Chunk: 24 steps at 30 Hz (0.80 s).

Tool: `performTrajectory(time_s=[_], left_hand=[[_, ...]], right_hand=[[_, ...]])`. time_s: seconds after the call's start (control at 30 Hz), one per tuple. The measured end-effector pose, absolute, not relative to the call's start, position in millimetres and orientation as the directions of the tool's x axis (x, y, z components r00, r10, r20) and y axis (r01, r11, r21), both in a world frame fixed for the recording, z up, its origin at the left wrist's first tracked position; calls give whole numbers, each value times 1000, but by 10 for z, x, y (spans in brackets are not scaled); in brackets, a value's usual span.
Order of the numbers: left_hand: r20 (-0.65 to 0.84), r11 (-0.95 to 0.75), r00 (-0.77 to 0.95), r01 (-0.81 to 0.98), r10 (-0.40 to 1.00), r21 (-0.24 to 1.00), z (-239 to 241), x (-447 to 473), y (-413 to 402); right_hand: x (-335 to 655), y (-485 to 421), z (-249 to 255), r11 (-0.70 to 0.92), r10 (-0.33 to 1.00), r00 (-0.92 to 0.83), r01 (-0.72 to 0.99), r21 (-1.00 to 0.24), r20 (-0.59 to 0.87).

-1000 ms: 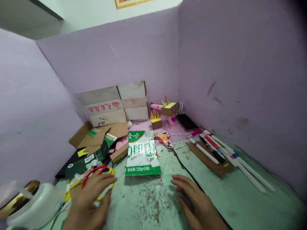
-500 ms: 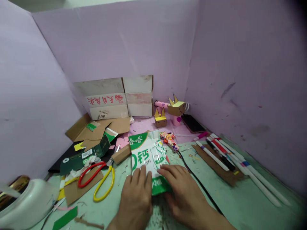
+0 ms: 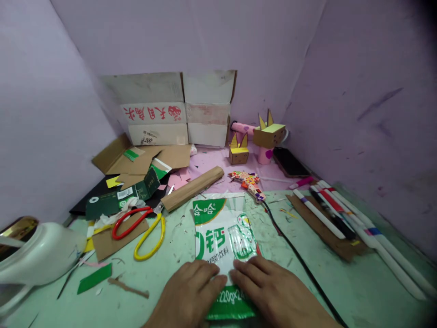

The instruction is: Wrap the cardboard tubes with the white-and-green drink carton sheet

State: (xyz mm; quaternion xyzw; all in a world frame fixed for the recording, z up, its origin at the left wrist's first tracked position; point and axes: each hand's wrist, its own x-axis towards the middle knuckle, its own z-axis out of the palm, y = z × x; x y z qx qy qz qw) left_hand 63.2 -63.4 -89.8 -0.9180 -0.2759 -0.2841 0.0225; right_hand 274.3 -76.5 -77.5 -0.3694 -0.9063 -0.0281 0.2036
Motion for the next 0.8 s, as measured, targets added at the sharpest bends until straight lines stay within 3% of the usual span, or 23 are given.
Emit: performTrajectory(time_s=[0.1,0.23,0.3,0.43,0.57,0.7,0.8], left_hand=[[607,-896,660,349,443,274,-978,469,-563],[631,-891,633,255,448,376,-1010,387,-574],[598,-890,672,225,436,396,-979,407,-589],[523,-933,778,232,348,277,-896,488,-587],[431,-937,835,337,342,91,-810,553,-569],[357,-926,858,372,370,65,-762,597,-560],[438,-922,816,375,377,95,-762,612,-553]], right_hand=[[2888,-758,-693,789,608,-700,584,-190,374],[3074,-710,-620,784,617,-728,542,-302,299],[3085,-683,-687,784,619,-707,535,-314,343],[3002,-689,-973,826,564,-660,469,-313,497],[2989,-749,-1054,813,580,-637,488,-318,508],[3032,-763,-859,810,586,-711,507,-294,389],[3028,-774,-781,798,600,-744,530,-288,295]])
